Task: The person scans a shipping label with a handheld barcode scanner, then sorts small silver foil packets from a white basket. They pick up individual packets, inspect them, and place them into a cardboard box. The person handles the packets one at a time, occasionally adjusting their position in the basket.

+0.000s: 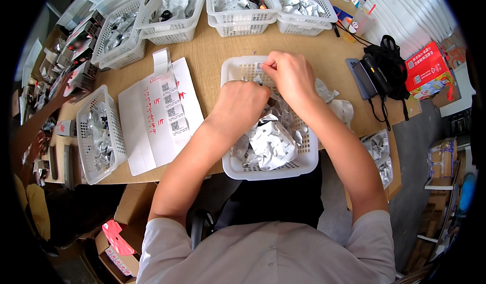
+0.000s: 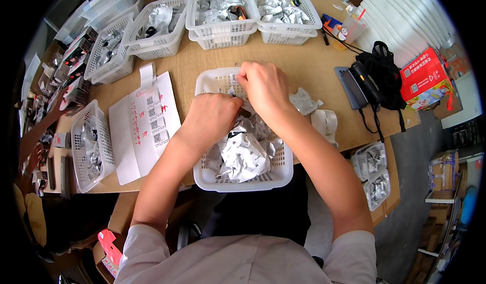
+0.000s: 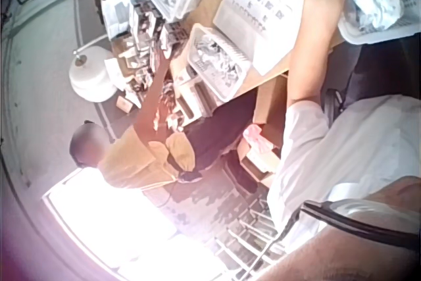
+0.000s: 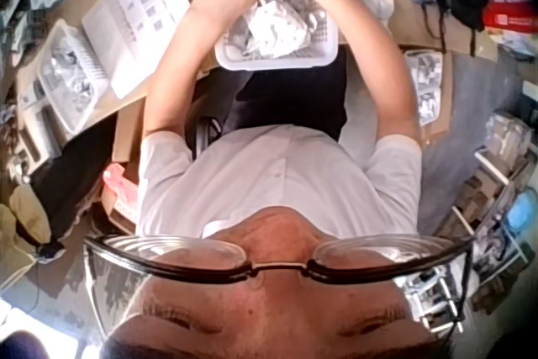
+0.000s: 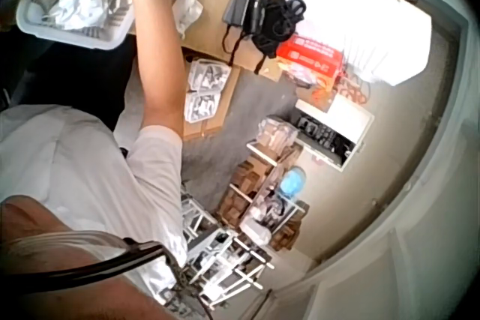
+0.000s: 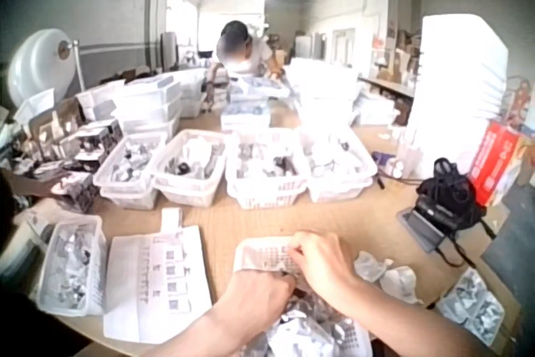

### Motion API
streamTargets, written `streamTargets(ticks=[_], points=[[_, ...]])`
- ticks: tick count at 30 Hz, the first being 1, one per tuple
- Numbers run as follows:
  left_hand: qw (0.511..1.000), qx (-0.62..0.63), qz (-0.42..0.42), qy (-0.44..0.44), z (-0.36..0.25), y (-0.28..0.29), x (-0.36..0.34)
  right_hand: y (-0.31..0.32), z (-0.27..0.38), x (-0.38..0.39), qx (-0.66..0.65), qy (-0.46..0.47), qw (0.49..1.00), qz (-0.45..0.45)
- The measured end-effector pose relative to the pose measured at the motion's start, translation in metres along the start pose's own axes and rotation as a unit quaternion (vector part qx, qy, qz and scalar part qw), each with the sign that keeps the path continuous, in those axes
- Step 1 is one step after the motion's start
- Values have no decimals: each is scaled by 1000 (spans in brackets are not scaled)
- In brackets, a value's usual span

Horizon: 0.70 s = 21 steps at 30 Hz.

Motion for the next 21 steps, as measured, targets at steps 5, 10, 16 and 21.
streamTargets(ticks=[5,10,16,21], points=[[1000,-7,9,7,2,-2,0,-1,1,-1,5,13,1000,-10],[999,-15,36,24,4,-7,-2,1,11,2,115,95,986,-76],[1000,-8,20,9,1,-7,-4,-2,6,-11,167,126,972,-103],[1000,-10,12,20,2,-4,-2,-16,-6,-19,61,63,995,44]])
Point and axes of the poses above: each hand's wrist, its own x-axis away from the middle knuckle, its own y-axis out of the back of the hand, z = x × y, the point moved 6 cm from there along -x, towards the middle knuckle, and after that the axes turned 11 degrees about x, right-handed, at the moved point
